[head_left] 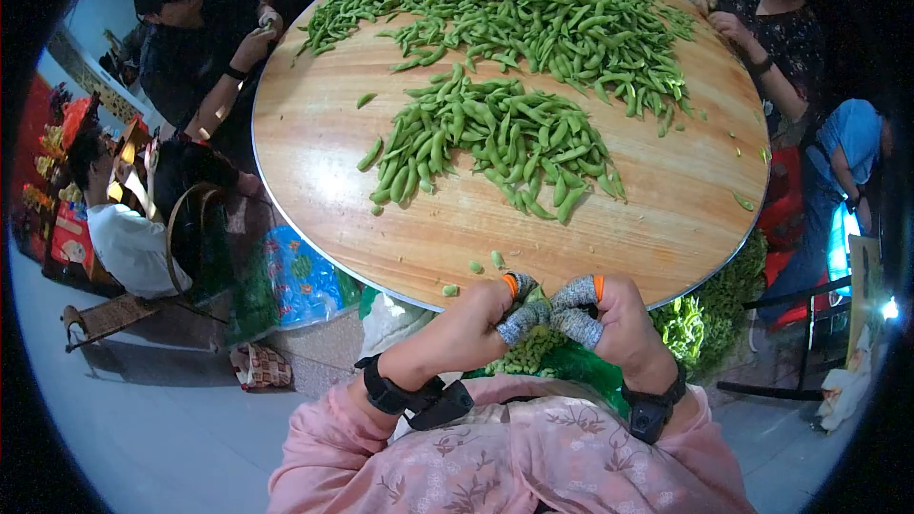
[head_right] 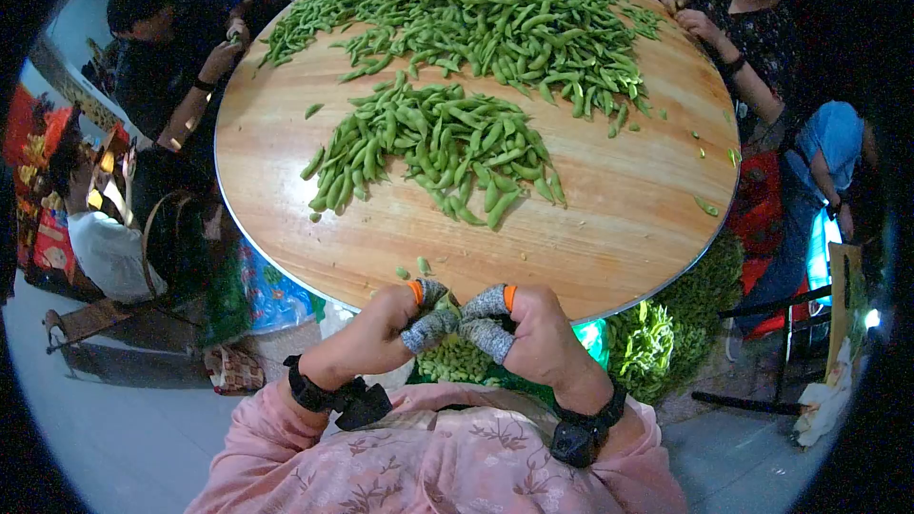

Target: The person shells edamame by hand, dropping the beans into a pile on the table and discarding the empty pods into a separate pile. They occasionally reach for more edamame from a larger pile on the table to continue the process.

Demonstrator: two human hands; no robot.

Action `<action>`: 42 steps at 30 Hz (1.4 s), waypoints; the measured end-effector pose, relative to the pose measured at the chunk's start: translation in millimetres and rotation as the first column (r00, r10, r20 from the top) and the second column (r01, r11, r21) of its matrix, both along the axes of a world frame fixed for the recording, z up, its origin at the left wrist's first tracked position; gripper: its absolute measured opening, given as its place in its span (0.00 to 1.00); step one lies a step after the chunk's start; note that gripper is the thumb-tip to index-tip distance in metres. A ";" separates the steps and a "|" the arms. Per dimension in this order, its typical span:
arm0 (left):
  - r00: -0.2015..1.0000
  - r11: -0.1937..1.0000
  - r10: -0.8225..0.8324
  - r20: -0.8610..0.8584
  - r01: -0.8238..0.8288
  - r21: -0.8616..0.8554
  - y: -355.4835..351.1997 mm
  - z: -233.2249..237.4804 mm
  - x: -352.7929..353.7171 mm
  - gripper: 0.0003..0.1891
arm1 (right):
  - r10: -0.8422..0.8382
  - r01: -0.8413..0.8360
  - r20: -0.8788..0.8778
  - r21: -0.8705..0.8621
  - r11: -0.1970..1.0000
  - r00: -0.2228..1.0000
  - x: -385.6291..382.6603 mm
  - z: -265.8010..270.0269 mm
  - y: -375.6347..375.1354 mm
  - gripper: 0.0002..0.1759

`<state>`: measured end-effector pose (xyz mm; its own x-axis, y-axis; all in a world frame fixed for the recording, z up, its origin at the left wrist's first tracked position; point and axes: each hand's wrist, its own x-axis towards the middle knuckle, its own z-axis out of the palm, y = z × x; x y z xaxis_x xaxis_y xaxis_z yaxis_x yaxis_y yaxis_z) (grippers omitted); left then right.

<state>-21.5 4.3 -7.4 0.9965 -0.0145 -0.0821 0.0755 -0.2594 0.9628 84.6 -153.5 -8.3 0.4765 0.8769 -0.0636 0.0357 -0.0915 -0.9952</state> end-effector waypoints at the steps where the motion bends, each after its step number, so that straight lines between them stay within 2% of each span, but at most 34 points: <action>1: 1.000 1.000 -0.002 -0.001 0.002 0.003 -0.2 0.9 0.6 0.06 | -0.002 0.002 -0.001 0.003 1.000 1.000 -0.5 3.6 0.6 0.06; 3: 1.000 0.999 0.007 -0.006 -0.006 0.050 -1.5 2.8 1.6 0.05 | 0.004 0.001 0.123 -0.039 0.999 0.992 -1.9 13.1 2.2 0.06; 7: 0.995 0.996 0.084 -0.059 -0.081 0.042 -7.0 -1.0 6.8 0.06 | -0.002 0.019 0.196 -0.082 0.996 0.981 0.1 8.9 -1.7 0.07; 10: 0.999 0.990 0.027 0.037 -0.032 0.136 -3.8 -1.3 15.2 0.08 | -0.135 0.183 0.330 -0.121 0.976 0.934 5.2 11.8 -18.7 0.08; 11: 0.993 0.969 0.061 0.100 -0.083 0.232 0.5 2.6 19.9 0.10 | -0.200 0.254 0.354 -0.114 0.960 0.914 13.4 10.9 -33.3 0.08; 12: 0.982 0.937 0.088 0.168 -0.139 0.322 5.8 6.1 25.7 0.12 | -0.147 0.251 0.468 -0.169 0.953 0.871 25.4 19.6 -51.1 0.09; 13: 0.982 0.936 0.085 0.169 -0.137 0.324 11.9 9.2 33.2 0.12 | -0.084 0.253 0.573 -0.222 0.942 0.815 38.6 29.8 -71.0 0.09; 14: 0.987 0.819 0.085 0.137 -0.147 0.554 18.7 12.5 42.1 0.11 | -0.129 0.374 0.649 -0.254 0.892 0.750 48.6 30.8 -92.2 0.10; 15: 0.990 0.649 0.094 0.105 -0.141 0.748 24.1 14.9 50.4 0.11 | -0.161 0.491 0.721 -0.274 0.827 0.674 54.0 31.2 -109.9 0.11; 16: 0.990 0.650 0.091 0.106 -0.140 0.747 28.2 13.2 59.3 0.11 | -0.162 0.494 0.722 -0.275 0.825 0.673 56.1 34.5 -121.0 0.11; 18: 0.978 0.443 -0.043 0.203 -0.164 0.882 35.2 4.5 76.3 0.07 | -0.250 0.778 0.878 -0.192 0.599 0.409 57.1 40.1 -135.1 0.11; 19: 0.978 0.443 -0.046 0.205 -0.164 0.881 36.2 3.1 81.5 0.07 | -0.251 0.780 0.878 -0.191 0.596 0.407 56.7 37.7 -136.8 0.11; 21: 0.969 0.394 -0.149 0.199 -0.126 0.910 36.9 1.9 88.2 0.05 | -0.563 0.750 0.625 -0.055 0.659 0.540 55.3 26.1 -135.4 0.09; 22: 0.968 0.390 -0.155 0.196 -0.122 0.913 37.6 0.9 90.4 0.05 | -0.513 0.675 0.636 -0.018 0.737 0.577 52.3 22.5 -127.0 0.07; 24: 0.936 0.346 -0.233 0.265 -0.174 0.922 38.2 -0.1 91.5 0.03 | -0.483 0.553 0.473 -0.010 0.833 0.737 41.1 12.3 -100.7 0.08; 25: 0.935 0.342 -0.239 0.263 -0.173 0.924 36.6 2.7 89.3 0.03 | -0.469 0.506 0.321 -0.037 0.862 0.823 35.5 7.0 -85.4 0.09; 26: 0.957 0.386 -0.176 0.231 -0.149 0.910 32.8 8.0 84.1 0.04 | -0.441 0.454 0.160 -0.051 0.890 0.883 30.6 1.8 -69.1 0.10; 27: 0.975 0.432 -0.114 0.192 -0.125 0.893 27.7 12.3 78.2 0.05 | -0.437 0.437 0.022 0.018 0.899 0.899 24.7 -2.9 -51.0 0.10; 28: 0.975 0.431 -0.120 0.190 -0.121 0.894 21.3 14.2 70.7 0.05 | -0.415 0.425 -0.115 0.087 0.901 0.903 20.3 -6.4 -35.8 0.11; 29: 0.974 0.485 -0.074 0.215 -0.153 0.861 14.2 15.3 61.6 0.07 | -0.418 0.429 -0.116 0.088 0.899 0.901 20.3 -8.3 -25.2 0.11; 30: 0.971 0.536 -0.025 0.236 -0.186 0.824 8.2 16.4 53.1 0.09 | -0.298 0.364 -0.406 0.095 0.927 0.864 21.5 -9.6 -15.8 0.10; 31: 0.972 0.536 -0.025 0.234 -0.184 0.824 3.0 17.8 46.0 0.09 | -0.150 0.300 -0.657 0.122 0.946 0.739 22.2 -10.1 -9.7 0.10; 34: 0.972 0.683 -0.045 0.230 -0.138 0.717 -6.7 21.3 29.3 0.13 | -0.078 0.220 -0.592 0.172 0.960 0.802 20.4 -10.1 -0.5 0.09; 35: 0.972 0.686 -0.041 0.230 -0.140 0.714 -7.3 21.5 27.7 0.13 | -0.077 0.217 -0.593 0.168 0.962 0.802 19.3 -9.8 -1.2 0.09; 37: 0.999 0.816 0.037 0.017 -0.040 0.576 -7.8 21.0 25.2 0.11 | -0.091 0.224 -0.548 0.181 0.958 0.831 16.5 -6.8 -4.2 0.09; 38: 0.999 0.818 0.037 0.019 -0.041 0.573 -5.7 15.3 24.5 0.11 | -0.093 0.224 -0.546 0.178 0.958 0.832 15.1 -4.4 -4.6 0.09; 40: 0.983 0.885 -0.152 0.105 0.088 0.458 -0.8 -1.2 23.1 0.12 | -0.086 0.218 -0.516 0.201 0.955 0.852 12.4 0.5 -5.4 0.11; 41: 0.983 0.886 -0.152 0.106 0.088 0.456 -1.7 -1.8 21.8 0.12 | -0.088 0.218 -0.514 0.199 0.955 0.853 11.4 1.4 -6.5 0.11; 42: 0.984 0.930 -0.135 0.119 0.085 0.357 -2.5 -2.1 20.3 0.11 | -0.099 0.214 -0.491 0.184 0.959 0.866 10.2 2.0 -7.4 0.11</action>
<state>-1.1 1.9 -9.5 0.9920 -0.1203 0.0377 -0.1010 -0.5802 0.8082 94.8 -160.9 -6.4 0.5716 0.8107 -0.1269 -0.4390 0.1715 -0.8820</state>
